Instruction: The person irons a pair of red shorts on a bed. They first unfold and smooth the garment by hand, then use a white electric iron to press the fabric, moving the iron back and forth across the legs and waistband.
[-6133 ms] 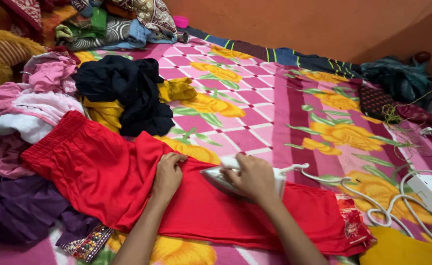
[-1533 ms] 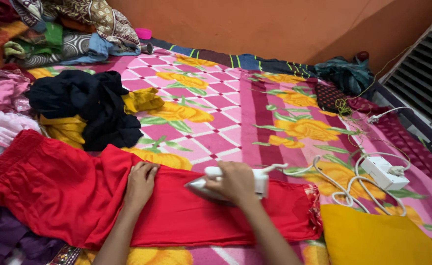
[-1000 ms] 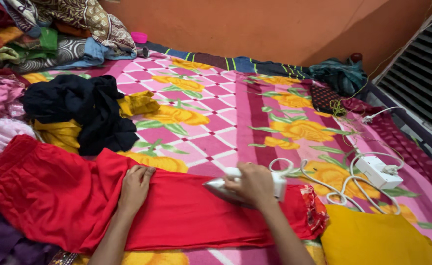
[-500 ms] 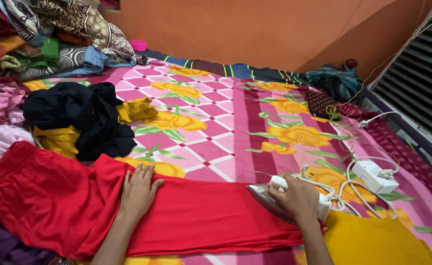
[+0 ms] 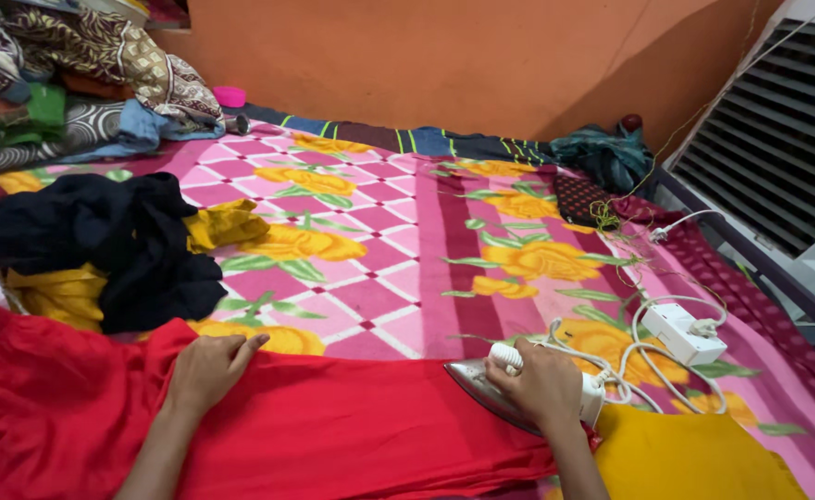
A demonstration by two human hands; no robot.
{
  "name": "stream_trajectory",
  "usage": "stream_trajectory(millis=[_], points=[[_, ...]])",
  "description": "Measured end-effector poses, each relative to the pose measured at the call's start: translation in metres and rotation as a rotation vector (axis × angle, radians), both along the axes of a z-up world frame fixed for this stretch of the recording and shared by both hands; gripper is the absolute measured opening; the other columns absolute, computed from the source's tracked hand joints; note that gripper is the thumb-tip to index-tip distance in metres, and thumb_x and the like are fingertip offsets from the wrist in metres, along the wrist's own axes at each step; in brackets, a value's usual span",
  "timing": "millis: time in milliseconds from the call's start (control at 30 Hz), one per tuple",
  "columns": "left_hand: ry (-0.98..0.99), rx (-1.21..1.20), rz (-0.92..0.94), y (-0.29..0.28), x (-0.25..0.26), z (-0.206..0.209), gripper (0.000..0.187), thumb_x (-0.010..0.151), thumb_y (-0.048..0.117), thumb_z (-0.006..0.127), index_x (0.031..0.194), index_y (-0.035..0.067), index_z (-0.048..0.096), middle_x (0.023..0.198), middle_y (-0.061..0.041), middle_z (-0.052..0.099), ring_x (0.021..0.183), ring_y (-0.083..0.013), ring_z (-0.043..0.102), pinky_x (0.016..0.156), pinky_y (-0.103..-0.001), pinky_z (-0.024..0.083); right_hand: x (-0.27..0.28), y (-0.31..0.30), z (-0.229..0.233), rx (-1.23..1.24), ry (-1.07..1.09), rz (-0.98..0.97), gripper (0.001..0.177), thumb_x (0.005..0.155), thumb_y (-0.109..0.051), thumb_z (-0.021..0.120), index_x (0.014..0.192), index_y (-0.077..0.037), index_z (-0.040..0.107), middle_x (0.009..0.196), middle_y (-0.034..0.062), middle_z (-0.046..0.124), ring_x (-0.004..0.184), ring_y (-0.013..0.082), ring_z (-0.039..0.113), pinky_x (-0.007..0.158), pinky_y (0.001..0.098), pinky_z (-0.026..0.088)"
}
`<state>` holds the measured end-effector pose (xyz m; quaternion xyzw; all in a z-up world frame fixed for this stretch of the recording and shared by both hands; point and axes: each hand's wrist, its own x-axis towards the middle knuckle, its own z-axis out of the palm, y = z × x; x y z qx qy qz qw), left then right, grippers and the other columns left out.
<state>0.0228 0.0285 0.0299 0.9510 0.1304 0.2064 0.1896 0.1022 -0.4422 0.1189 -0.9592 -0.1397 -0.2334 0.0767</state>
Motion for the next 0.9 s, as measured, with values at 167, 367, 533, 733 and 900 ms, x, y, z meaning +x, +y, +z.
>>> stream_trajectory(millis=[167,367,533,733,900], points=[[-0.003,0.047,-0.13,0.014,0.006,0.004,0.054,0.093,0.055,0.055,0.071,0.01,0.073,0.067,-0.016,0.071,0.066,-0.0377,0.069,0.06,-0.052,0.053,0.001,0.004,-0.001,-0.009,-0.005,-0.005,0.045,0.073,-0.058,0.072,0.08,-0.014,0.07,0.071,0.0116,0.072,0.07,0.0331,0.071,0.062,0.049,0.054],[0.11,0.28,-0.229,0.031,0.006,-0.003,0.049,0.093,0.055,0.049,0.076,0.016,0.072,0.068,-0.012,0.073,0.066,-0.0347,0.071,0.061,-0.052,0.055,-0.001,0.009,-0.003,-0.001,-0.007,0.052,0.047,0.07,-0.057,0.075,0.084,-0.012,0.07,0.072,0.0139,0.072,0.067,0.0342,0.071,0.06,0.0498,0.053],[0.097,0.372,-0.185,0.055,0.002,-0.008,0.047,0.092,0.056,0.049,0.078,0.017,0.071,0.066,-0.011,0.073,0.063,-0.0336,0.072,0.057,-0.051,0.057,-0.012,0.024,0.001,0.051,-0.022,0.153,0.044,0.072,-0.055,0.076,0.08,-0.012,0.066,0.069,0.013,0.071,0.066,0.0341,0.07,0.062,0.0493,0.052],[0.221,0.517,-0.006,0.092,-0.027,-0.001,0.053,0.094,0.06,0.048,0.074,0.017,0.071,0.069,-0.01,0.073,0.065,-0.0307,0.074,0.063,-0.047,0.059,-0.026,0.054,-0.006,0.043,-0.087,0.314,0.049,0.073,-0.056,0.076,0.069,-0.011,0.06,0.065,0.0106,0.067,0.065,0.0325,0.067,0.061,0.0476,0.051],[0.224,0.471,-0.007,0.067,-0.022,0.029,0.042,0.092,0.055,0.059,0.093,0.015,0.069,0.084,-0.009,0.075,0.079,-0.0295,0.074,0.072,-0.044,0.059,-0.03,0.067,-0.008,0.016,-0.104,0.326,0.051,0.074,-0.057,0.077,0.069,-0.01,0.059,0.064,0.0098,0.065,0.063,0.032,0.065,0.06,0.0472,0.05]])
